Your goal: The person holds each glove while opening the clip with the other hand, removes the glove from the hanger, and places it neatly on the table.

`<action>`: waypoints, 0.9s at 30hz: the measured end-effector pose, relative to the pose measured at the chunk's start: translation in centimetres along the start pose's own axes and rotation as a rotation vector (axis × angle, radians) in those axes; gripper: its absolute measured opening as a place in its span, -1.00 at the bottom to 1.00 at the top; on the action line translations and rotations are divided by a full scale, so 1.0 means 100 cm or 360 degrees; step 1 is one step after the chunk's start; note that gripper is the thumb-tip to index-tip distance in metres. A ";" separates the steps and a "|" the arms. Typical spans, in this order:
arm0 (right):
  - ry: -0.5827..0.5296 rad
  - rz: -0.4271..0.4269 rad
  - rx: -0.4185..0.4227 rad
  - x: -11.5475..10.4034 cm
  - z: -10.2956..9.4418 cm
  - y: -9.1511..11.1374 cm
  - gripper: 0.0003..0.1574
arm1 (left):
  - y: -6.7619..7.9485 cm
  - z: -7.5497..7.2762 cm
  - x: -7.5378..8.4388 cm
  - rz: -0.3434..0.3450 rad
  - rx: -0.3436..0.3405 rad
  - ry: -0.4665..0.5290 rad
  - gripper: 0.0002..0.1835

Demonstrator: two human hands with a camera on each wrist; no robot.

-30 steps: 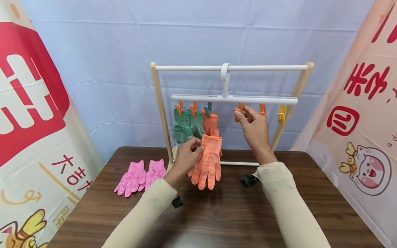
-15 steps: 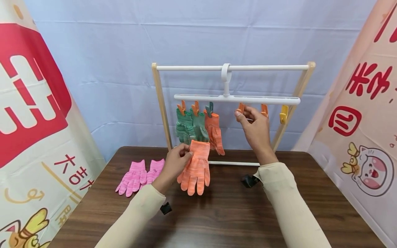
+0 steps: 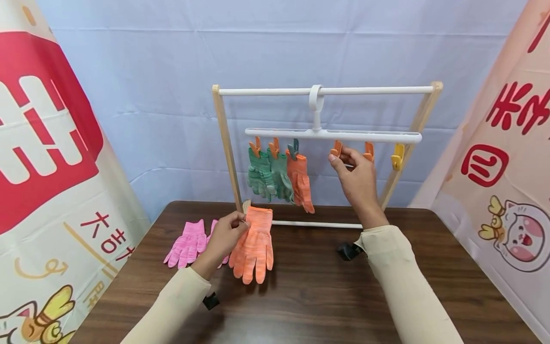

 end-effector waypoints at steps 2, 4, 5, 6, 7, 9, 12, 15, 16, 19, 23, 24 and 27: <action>0.0004 0.0006 0.0000 0.000 0.000 0.000 -0.43 | 0.004 -0.002 -0.005 -0.0026 -0.0007 0.0000 -0.88; 0.0015 0.0012 0.0000 0.001 0.001 0.000 -0.43 | 0.008 -0.005 -0.010 -0.0048 -0.0013 -0.0001 -0.87; 0.0017 0.0014 -0.0001 0.001 0.001 0.000 -0.42 | 0.010 -0.006 -0.013 -0.0057 -0.0018 0.0002 -0.88; 0.0020 0.0016 0.0001 0.002 0.001 0.000 -0.43 | 0.012 -0.007 -0.015 -0.0067 -0.0021 0.0001 -0.88; 0.0020 0.0016 0.0002 0.002 0.001 0.000 -0.43 | 0.014 -0.008 -0.017 -0.0075 -0.0026 0.0000 -0.87; 0.0023 0.0014 0.0008 0.003 0.001 0.000 -0.43 | 0.017 -0.010 -0.023 -0.0100 -0.0038 0.0001 -0.87; 0.0035 0.0016 0.0012 0.005 0.002 0.001 -0.44 | 0.024 -0.015 -0.030 -0.0143 -0.0051 0.0013 -0.88; 0.0051 0.0025 0.0003 0.006 0.004 0.001 -0.45 | 0.031 -0.020 -0.039 -0.0189 -0.0060 0.0037 -0.89; 0.0056 0.0029 0.0003 0.006 0.005 0.001 -0.45 | 0.033 -0.021 -0.041 -0.0200 -0.0058 0.0043 -0.88; 0.0059 0.0041 0.0012 0.007 0.004 0.001 -0.44 | 0.037 -0.025 -0.049 -0.0225 -0.0061 0.0049 -0.88; 0.0069 0.0048 0.0016 0.007 0.003 0.001 -0.43 | 0.043 -0.028 -0.059 -0.0252 -0.0054 0.0035 -0.90; 0.0070 0.0047 0.0012 0.007 0.003 0.001 -0.43 | 0.044 -0.029 -0.061 -0.0253 -0.0049 0.0024 -0.91; 0.0079 0.0040 0.0002 0.007 0.004 0.002 -0.44 | 0.051 -0.030 -0.069 -0.0291 -0.0049 0.0018 -0.90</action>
Point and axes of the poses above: each hand's wrist, its own y-axis away from the middle knuckle, its own z-axis out of the palm, x = y × z, the point moved 7 cm from there along -y, towards the middle knuckle, and after that the axes turned 8 degrees about -x, right-handed, at the moved point
